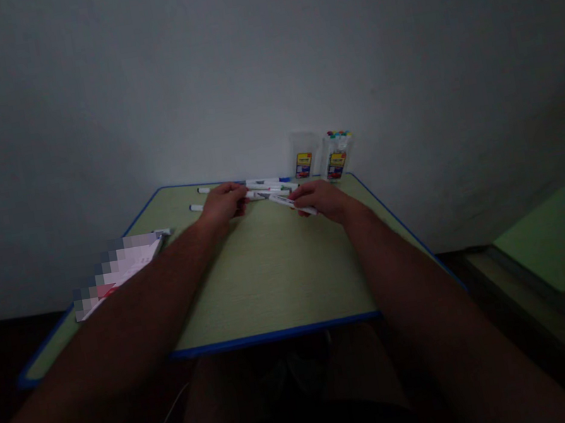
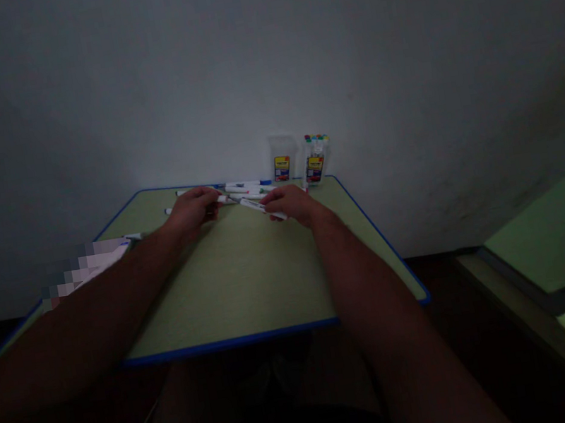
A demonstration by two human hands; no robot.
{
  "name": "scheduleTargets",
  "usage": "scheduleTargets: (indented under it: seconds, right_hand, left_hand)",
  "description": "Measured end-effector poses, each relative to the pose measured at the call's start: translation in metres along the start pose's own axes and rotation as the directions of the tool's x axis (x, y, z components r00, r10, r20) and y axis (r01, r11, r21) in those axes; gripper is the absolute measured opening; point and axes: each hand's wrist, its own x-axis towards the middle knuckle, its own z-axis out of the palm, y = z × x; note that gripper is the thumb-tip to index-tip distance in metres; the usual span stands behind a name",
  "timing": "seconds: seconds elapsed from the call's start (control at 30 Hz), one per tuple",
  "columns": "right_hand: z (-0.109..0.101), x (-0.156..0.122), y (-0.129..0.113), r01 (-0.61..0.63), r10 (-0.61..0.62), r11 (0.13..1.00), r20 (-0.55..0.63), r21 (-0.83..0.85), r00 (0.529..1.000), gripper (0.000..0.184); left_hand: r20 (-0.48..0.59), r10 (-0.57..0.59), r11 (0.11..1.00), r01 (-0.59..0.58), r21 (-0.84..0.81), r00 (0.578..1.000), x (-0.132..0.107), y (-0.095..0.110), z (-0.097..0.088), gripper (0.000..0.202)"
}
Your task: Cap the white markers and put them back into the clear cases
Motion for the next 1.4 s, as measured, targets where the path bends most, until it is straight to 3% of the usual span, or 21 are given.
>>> scheduleTargets:
  seconds: [0.33, 0.63, 0.8, 0.9, 0.97, 1.2, 1.4]
  right_hand:
    - [0.0, -0.002, -0.001, -0.012, 0.012, 1.0, 0.012, 0.012, 1.0, 0.013]
    - [0.0, 0.001, -0.001, -0.031, 0.029, 0.982, 0.014, 0.186, 0.999, 0.017]
    - [0.002, -0.001, -0.003, -0.085, 0.082, 0.977, 0.023, 0.197, 0.996, 0.012]
    - [0.002, -0.002, -0.005, -0.112, 0.111, 0.972, 0.017, 0.205, 0.994, 0.012]
    - [0.003, -0.003, -0.006, -0.122, 0.121, 0.968, 0.017, 0.217, 0.992, 0.012]
    - [0.003, -0.003, -0.007, -0.146, 0.155, 0.958, -0.018, 0.247, 0.988, 0.014]
    - [0.003, -0.004, -0.007, -0.144, 0.154, 0.955, -0.02, 0.26, 0.988, 0.011]
  left_hand:
    - [-0.002, 0.007, 1.0, -0.007, -0.01, 1.0, 0.001, -0.001, 0.0, 0.009]
    - [-0.001, -0.011, 1.0, 0.011, -0.01, 1.0, 0.002, -0.003, 0.0, 0.011]
    - [0.039, -0.022, 0.999, 0.021, 0.025, 0.999, 0.002, -0.002, 0.001, 0.006]
    - [0.116, -0.022, 0.999, 0.017, 0.037, 0.993, -0.002, 0.002, 0.002, 0.027]
    - [0.159, -0.04, 0.999, 0.033, 0.043, 0.987, -0.005, 0.004, 0.004, 0.03]
    - [0.145, -0.113, 0.993, 0.115, -0.006, 0.983, -0.009, 0.005, 0.005, 0.009]
    - [0.163, -0.116, 0.992, 0.122, -0.027, 0.98, -0.009, 0.005, 0.005, 0.004]
